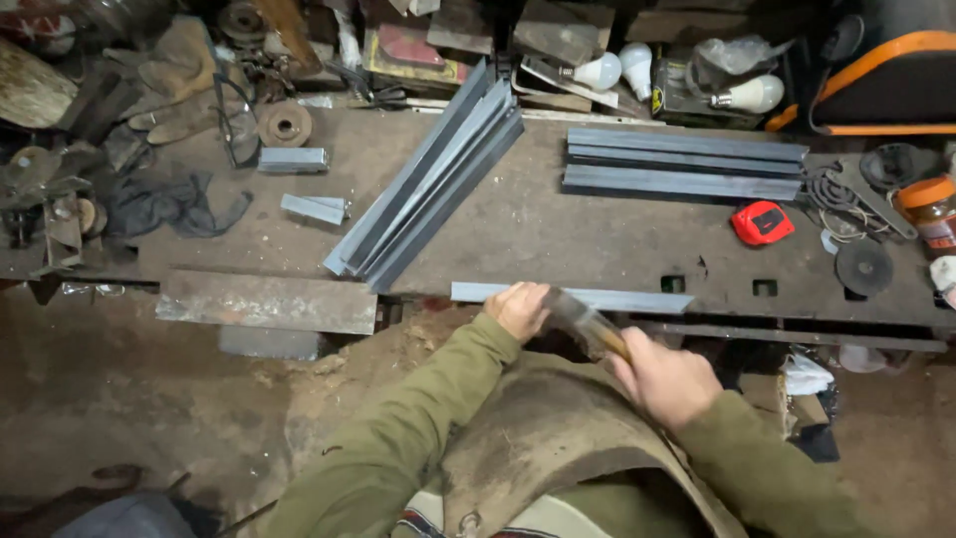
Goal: Marking positions on metal angle profiles using a hammer and a scribe on a workshop workbench.
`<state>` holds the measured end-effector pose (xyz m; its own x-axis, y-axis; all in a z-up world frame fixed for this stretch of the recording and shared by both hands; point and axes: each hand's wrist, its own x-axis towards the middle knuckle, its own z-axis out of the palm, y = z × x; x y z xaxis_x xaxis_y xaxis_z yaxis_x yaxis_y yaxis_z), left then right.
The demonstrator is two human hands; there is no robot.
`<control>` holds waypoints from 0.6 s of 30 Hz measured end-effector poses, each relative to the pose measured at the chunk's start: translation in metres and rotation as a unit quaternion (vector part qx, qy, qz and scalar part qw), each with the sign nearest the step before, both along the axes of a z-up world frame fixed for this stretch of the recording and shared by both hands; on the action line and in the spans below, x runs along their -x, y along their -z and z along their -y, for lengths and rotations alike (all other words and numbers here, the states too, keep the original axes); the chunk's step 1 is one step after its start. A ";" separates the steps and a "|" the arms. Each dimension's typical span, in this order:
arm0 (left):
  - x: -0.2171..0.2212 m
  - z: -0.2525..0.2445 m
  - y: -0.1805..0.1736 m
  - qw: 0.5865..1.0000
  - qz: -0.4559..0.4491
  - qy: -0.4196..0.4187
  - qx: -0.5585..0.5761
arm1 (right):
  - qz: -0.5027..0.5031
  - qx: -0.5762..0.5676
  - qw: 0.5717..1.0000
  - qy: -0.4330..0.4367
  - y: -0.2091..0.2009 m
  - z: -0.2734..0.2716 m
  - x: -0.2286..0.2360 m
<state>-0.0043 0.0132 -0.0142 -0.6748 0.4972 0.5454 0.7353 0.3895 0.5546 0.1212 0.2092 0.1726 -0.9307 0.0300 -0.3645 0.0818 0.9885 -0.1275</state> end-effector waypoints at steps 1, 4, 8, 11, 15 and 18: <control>-0.012 -0.001 0.003 1.000 0.002 0.001 0.000 | 0.002 0.000 1.000 0.001 0.010 -0.002 -0.012; -0.006 -0.004 0.007 1.000 0.001 -0.018 -0.021 | -0.191 0.189 0.961 0.062 0.041 -0.008 -0.010; -0.003 -0.007 0.013 0.999 0.015 -0.013 -0.046 | -0.245 0.166 0.947 0.123 0.093 -0.015 -0.002; -0.001 -0.001 0.017 0.995 0.054 -0.019 -0.077 | -0.198 0.103 0.963 0.154 0.134 -0.025 0.013; 0.012 0.022 0.026 0.928 0.316 -0.175 -0.093 | -0.232 0.107 0.951 0.176 0.152 -0.026 0.025; 0.019 0.063 -0.030 0.940 0.203 -0.190 -0.199 | -0.184 0.084 0.961 0.191 0.144 -0.023 0.027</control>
<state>-0.0228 -0.0498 0.0160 -0.9548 -0.0106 0.2970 0.2820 0.2831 0.9167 0.0939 0.2327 0.0288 -0.9303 0.3644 -0.0429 0.3533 0.8582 -0.3725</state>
